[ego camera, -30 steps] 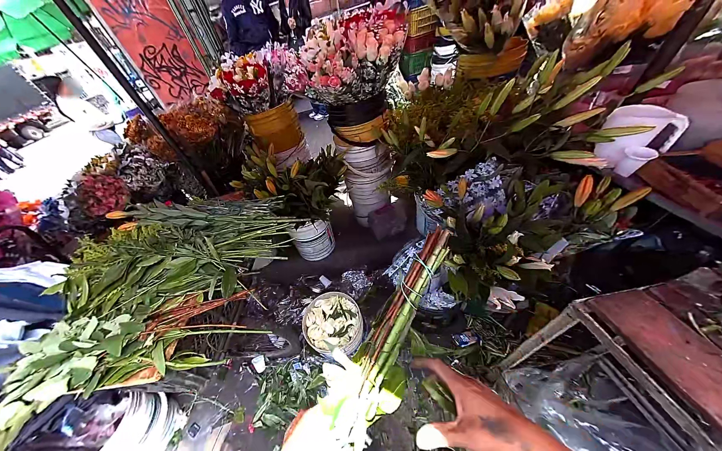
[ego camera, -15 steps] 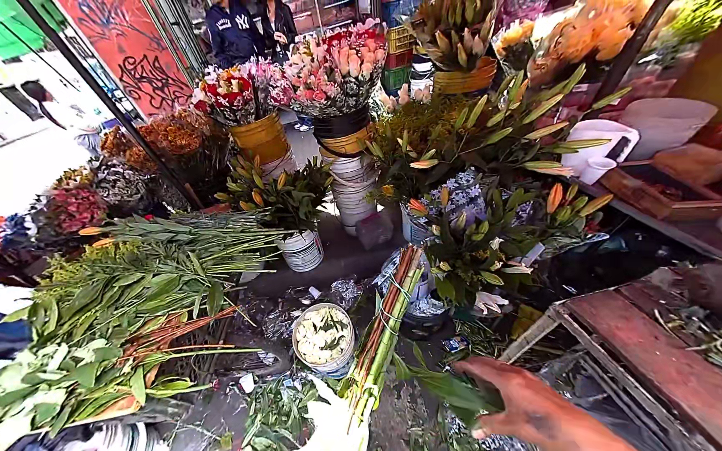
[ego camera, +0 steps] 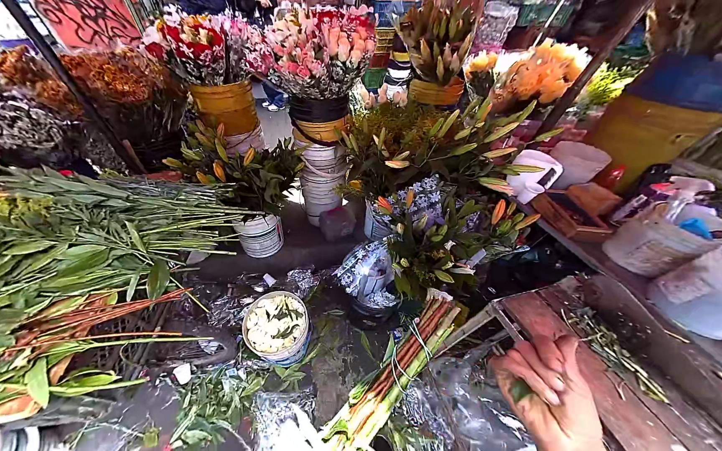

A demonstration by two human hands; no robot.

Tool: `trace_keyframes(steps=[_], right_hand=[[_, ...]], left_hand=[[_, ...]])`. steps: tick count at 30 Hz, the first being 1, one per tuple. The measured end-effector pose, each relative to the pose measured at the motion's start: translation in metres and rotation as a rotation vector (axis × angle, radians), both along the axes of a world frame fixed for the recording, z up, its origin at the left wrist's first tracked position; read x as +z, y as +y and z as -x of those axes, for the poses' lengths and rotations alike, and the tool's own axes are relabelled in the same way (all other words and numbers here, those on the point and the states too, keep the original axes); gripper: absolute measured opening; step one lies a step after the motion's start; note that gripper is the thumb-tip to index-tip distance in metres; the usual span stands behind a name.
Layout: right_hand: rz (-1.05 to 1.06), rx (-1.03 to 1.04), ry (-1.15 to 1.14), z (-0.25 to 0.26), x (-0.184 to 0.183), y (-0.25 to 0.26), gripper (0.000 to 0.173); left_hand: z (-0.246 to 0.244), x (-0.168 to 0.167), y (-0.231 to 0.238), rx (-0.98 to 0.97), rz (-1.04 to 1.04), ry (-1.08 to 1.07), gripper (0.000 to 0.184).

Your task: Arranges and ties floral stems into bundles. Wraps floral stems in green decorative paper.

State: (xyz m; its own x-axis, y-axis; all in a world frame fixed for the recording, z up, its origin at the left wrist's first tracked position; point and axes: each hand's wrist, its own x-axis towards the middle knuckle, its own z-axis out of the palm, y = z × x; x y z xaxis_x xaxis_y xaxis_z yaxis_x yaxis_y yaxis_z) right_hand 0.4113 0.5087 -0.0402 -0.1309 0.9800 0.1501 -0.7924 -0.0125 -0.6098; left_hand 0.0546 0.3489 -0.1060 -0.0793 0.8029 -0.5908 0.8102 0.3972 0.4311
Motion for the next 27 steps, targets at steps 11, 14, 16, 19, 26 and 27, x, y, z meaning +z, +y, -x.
trace_keyframes(steps=[11, 14, 16, 19, 26, 27], right_hand=[[-0.588, 0.885, -0.649, 0.087, -0.025, 0.000, 0.048], [-0.810, 0.822, -0.478, 0.087, -0.042, -0.001, 0.030], [-0.665, 0.555, -0.464, 0.068, -0.042, -0.010, 0.024], [-0.378, 0.228, -0.212, 0.028, -0.045, 0.001, 0.022], [-0.236, 0.679, -0.618, 0.048, -0.025, -0.012, 0.045], [-0.147, 0.726, -0.525, 0.063, -0.030, -0.018, 0.050]], left_hand=[[-0.011, 0.014, 0.028, -0.317, 0.231, -0.233, 0.056], [0.000, -0.026, 0.012, -0.394, -0.096, -0.562, 0.052], [-0.001, -0.041, 0.011, -0.448, -0.136, -0.581, 0.050], [-0.003, -0.027, 0.016, -0.439, -0.105, -0.535, 0.047], [-0.007, -0.003, 0.029, -0.354, -0.112, -0.490, 0.046], [-0.006, -0.008, 0.030, -0.320, -0.144, -0.498, 0.048]])
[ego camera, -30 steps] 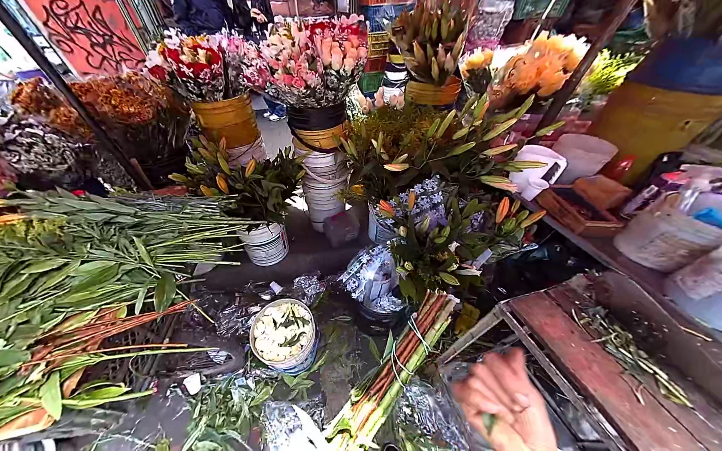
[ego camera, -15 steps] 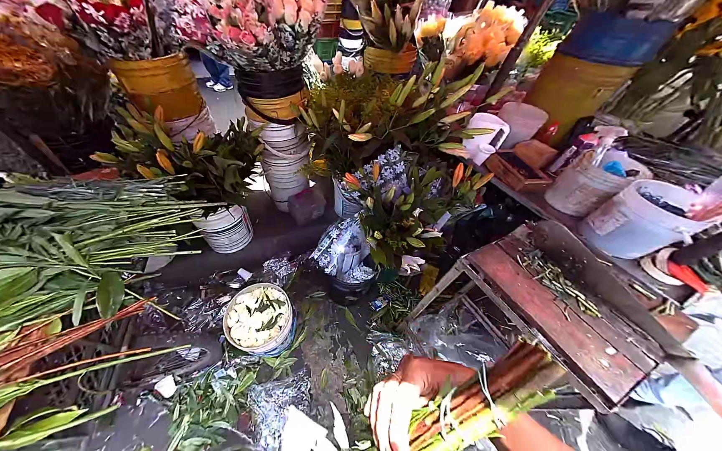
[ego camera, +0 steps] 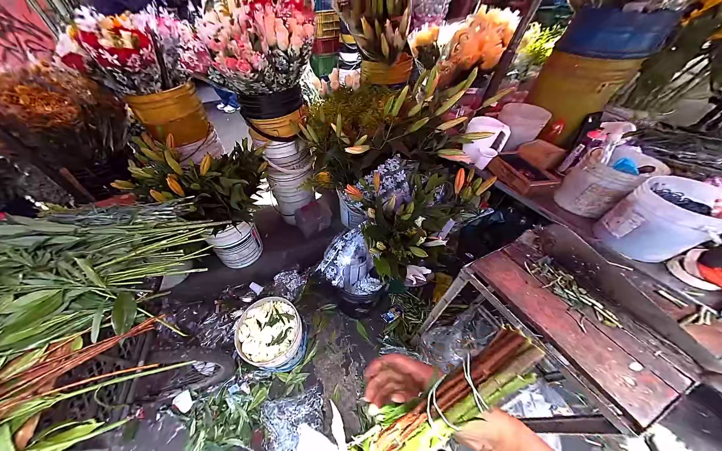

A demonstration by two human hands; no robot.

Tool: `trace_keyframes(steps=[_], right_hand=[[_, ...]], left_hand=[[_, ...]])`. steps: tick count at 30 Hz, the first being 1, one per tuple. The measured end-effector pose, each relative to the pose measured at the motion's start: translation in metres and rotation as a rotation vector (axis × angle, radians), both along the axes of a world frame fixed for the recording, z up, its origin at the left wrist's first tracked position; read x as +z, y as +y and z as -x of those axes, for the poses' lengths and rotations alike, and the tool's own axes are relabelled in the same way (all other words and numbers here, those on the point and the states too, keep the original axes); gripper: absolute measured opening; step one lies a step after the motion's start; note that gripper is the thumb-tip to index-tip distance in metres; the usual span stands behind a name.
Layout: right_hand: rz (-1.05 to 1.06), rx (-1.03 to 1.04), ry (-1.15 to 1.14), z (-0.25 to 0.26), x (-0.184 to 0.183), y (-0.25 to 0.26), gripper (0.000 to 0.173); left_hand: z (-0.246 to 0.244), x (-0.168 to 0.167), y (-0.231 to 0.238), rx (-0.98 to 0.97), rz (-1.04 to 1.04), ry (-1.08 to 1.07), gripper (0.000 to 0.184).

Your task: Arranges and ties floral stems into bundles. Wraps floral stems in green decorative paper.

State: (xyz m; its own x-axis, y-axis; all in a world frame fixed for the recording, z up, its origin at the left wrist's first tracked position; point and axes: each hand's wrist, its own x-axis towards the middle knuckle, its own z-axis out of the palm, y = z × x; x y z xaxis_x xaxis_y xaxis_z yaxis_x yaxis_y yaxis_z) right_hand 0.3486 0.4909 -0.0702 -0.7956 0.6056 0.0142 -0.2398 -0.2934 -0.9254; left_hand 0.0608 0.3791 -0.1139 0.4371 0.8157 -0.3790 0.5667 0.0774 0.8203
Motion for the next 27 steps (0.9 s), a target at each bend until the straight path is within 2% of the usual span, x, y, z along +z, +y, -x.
trace_keyframes(steps=[3, 5, 7, 9, 11, 15, 18, 20, 22, 24, 25, 27], right_hand=[[0.539, -0.231, 0.078, 0.021, -0.024, -0.029, 0.044], [0.712, -0.261, 0.028, 0.026, -0.042, -0.039, 0.065], [0.717, -0.250, 0.066, 0.032, -0.050, -0.042, 0.074], [0.658, -0.327, 0.106, 0.040, -0.039, -0.041, 0.064], [0.643, -0.446, 0.121, 0.046, -0.026, -0.042, 0.056], [0.659, -0.527, 0.176, 0.039, -0.036, -0.049, 0.053], [0.610, -0.605, 0.034, 0.029, -0.046, -0.057, 0.039], [0.532, -0.572, -0.055, 0.016, -0.058, -0.054, 0.031], [0.511, -0.459, -0.079, 0.000, -0.075, -0.049, 0.027], [0.522, -0.333, -0.052, -0.016, -0.086, -0.047, 0.025], [0.544, -0.262, -0.039, -0.023, -0.090, -0.045, 0.026], [0.520, -0.139, -0.094, -0.041, -0.076, -0.039, 0.031]], left_hand=[[0.007, -0.014, 0.015, 0.201, -0.006, 0.039, 0.066], [0.008, -0.012, 0.034, 0.278, -0.031, 0.047, 0.069], [-0.009, 0.022, 0.056, 0.300, 0.059, 0.015, 0.067], [-0.027, 0.035, 0.068, 0.305, 0.139, -0.046, 0.067], [-0.041, 0.030, 0.076, 0.294, 0.177, -0.059, 0.060], [-0.060, 0.021, 0.083, 0.237, 0.230, 0.053, 0.042], [-0.070, 0.018, 0.079, 0.133, 0.296, 0.043, 0.043], [-0.076, 0.019, 0.078, 0.091, 0.313, 0.012, 0.044], [-0.084, 0.018, 0.076, 0.099, 0.318, 0.018, 0.037], [-0.092, 0.018, 0.068, 0.177, 0.364, -0.022, 0.033], [-0.095, 0.017, 0.059, 0.247, 0.390, -0.035, 0.027], [-0.092, 0.012, 0.059, 0.263, 0.464, -0.072, 0.024]])
